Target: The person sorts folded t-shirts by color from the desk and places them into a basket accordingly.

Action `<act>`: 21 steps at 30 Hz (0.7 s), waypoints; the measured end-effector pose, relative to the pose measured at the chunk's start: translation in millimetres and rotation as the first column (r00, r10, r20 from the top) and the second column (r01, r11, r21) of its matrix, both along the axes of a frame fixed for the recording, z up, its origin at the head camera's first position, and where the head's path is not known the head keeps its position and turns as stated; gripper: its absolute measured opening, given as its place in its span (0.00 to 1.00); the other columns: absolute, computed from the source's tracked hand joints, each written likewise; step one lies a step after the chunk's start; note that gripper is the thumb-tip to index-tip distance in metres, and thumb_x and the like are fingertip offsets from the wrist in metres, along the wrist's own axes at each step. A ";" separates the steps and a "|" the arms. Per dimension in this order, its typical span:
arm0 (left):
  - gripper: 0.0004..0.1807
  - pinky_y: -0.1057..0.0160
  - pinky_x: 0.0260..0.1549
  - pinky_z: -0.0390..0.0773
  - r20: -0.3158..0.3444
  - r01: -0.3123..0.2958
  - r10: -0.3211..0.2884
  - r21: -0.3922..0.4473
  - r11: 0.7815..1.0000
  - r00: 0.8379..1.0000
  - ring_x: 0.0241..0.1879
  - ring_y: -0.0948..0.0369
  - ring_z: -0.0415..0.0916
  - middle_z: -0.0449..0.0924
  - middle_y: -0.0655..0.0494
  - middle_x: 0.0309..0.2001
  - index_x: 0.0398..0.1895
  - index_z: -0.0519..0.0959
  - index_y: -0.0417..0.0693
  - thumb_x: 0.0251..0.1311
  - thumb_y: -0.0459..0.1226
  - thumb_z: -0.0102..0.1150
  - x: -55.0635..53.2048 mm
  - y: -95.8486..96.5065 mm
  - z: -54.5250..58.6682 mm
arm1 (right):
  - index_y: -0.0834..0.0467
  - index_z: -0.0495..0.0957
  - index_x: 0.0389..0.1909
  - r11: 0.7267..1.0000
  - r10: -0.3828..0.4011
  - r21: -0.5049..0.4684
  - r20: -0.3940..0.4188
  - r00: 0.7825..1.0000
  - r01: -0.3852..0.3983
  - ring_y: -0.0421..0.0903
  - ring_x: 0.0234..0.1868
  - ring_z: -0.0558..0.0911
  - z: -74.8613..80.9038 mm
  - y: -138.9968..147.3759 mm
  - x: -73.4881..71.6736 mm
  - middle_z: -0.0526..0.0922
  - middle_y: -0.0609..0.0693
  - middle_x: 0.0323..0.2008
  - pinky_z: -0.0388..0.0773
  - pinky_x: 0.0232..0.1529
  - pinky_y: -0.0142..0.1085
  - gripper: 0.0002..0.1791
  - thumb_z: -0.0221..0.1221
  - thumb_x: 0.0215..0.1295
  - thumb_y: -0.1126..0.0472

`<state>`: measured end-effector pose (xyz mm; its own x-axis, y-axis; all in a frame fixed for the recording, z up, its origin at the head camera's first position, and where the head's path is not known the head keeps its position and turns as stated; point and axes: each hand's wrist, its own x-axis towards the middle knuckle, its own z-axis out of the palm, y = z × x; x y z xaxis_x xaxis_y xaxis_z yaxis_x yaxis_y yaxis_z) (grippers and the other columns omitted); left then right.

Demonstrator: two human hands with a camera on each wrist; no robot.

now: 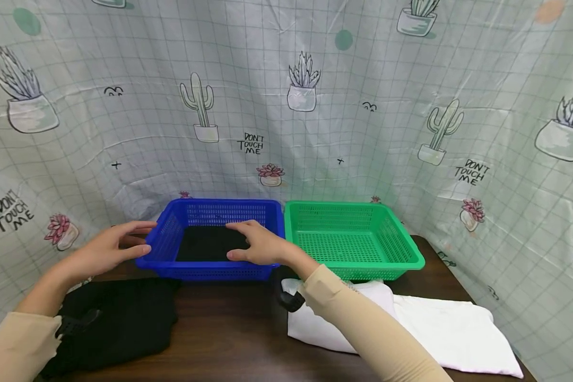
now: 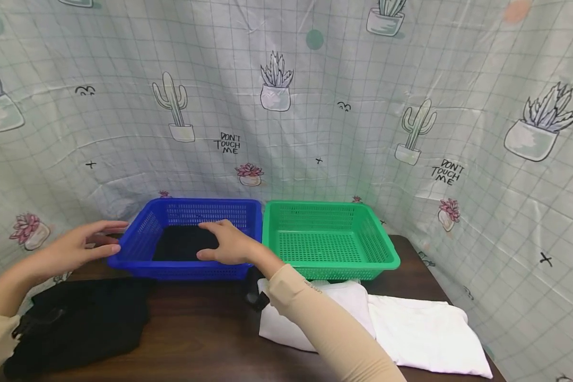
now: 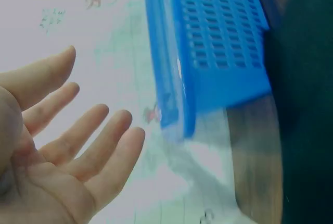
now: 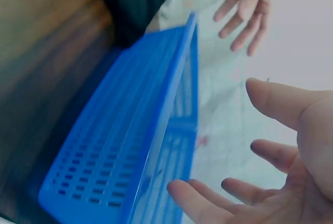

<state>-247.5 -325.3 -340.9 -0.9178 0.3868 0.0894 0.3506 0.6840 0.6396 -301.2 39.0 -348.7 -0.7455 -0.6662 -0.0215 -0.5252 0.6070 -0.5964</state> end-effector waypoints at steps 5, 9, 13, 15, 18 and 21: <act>0.34 0.43 0.48 0.84 -0.038 -0.088 0.086 -0.034 0.996 0.996 0.64 0.29 0.72 0.65 0.26 0.74 0.81 0.60 0.35 0.81 0.40 0.57 32.8 -28.3 -11.9 | 0.45 0.60 0.84 0.994 0.032 -0.105 -0.009 0.999 -0.032 0.51 0.68 0.78 0.5 -2.6 31.9 0.63 0.54 0.79 0.78 0.65 0.42 0.40 0.65 0.76 0.49; 0.36 0.33 0.49 0.81 -0.035 -0.171 0.168 -0.094 0.981 0.985 0.64 0.25 0.71 0.64 0.23 0.73 0.80 0.61 0.32 0.78 0.42 0.61 55.1 -52.9 -28.5 | 0.43 0.63 0.83 0.974 0.069 -0.219 0.031 0.997 -0.061 0.50 0.66 0.80 -12.6 -11.2 53.5 0.67 0.54 0.75 0.81 0.57 0.32 0.39 0.66 0.75 0.52; 0.40 0.30 0.46 0.80 -0.021 -0.207 0.206 -0.167 0.964 0.978 0.59 0.23 0.73 0.65 0.18 0.70 0.77 0.62 0.26 0.75 0.43 0.65 67.4 -72.1 -50.0 | 0.44 0.65 0.81 0.947 0.106 -0.312 0.096 0.990 -0.071 0.46 0.64 0.81 -33.1 -23.7 67.8 0.69 0.54 0.70 0.82 0.51 0.26 0.37 0.67 0.75 0.56; 0.41 0.31 0.41 0.81 -0.033 -0.220 0.218 -0.200 0.955 0.975 0.55 0.24 0.75 0.66 0.17 0.68 0.76 0.63 0.25 0.72 0.43 0.69 72.0 -79.2 -62.0 | 0.46 0.66 0.80 0.945 0.108 -0.321 0.106 0.989 -0.069 0.42 0.61 0.82 -42.4 -32.2 72.5 0.70 0.54 0.70 0.82 0.50 0.26 0.36 0.67 0.75 0.56; 0.42 0.32 0.40 0.81 -0.071 -0.239 0.229 -0.234 0.942 0.971 0.52 0.25 0.75 0.68 0.16 0.64 0.73 0.65 0.23 0.66 0.42 0.74 77.1 -87.4 -78.5 | 0.48 0.68 0.79 0.947 0.100 -0.314 0.114 0.988 -0.060 0.38 0.57 0.83 -55.3 -46.8 78.5 0.72 0.56 0.69 0.81 0.51 0.26 0.36 0.68 0.73 0.56; 0.44 0.31 0.40 0.79 -0.076 -0.247 0.235 -0.226 0.942 0.969 0.50 0.24 0.74 0.66 0.16 0.62 0.72 0.64 0.22 0.64 0.41 0.76 79.9 -93.7 -91.7 | 0.49 0.69 0.78 0.954 0.091 -0.296 0.130 0.987 -0.049 0.36 0.54 0.84 -68.4 -61.3 83.2 0.73 0.56 0.69 0.80 0.52 0.27 0.36 0.70 0.72 0.56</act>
<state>-167.5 -418.9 -432.6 -0.9830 0.1698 0.0692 0.1828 0.8790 0.4403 -218.0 -22.3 -417.2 -0.7003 -0.7094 0.0797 -0.4582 0.3611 -0.8122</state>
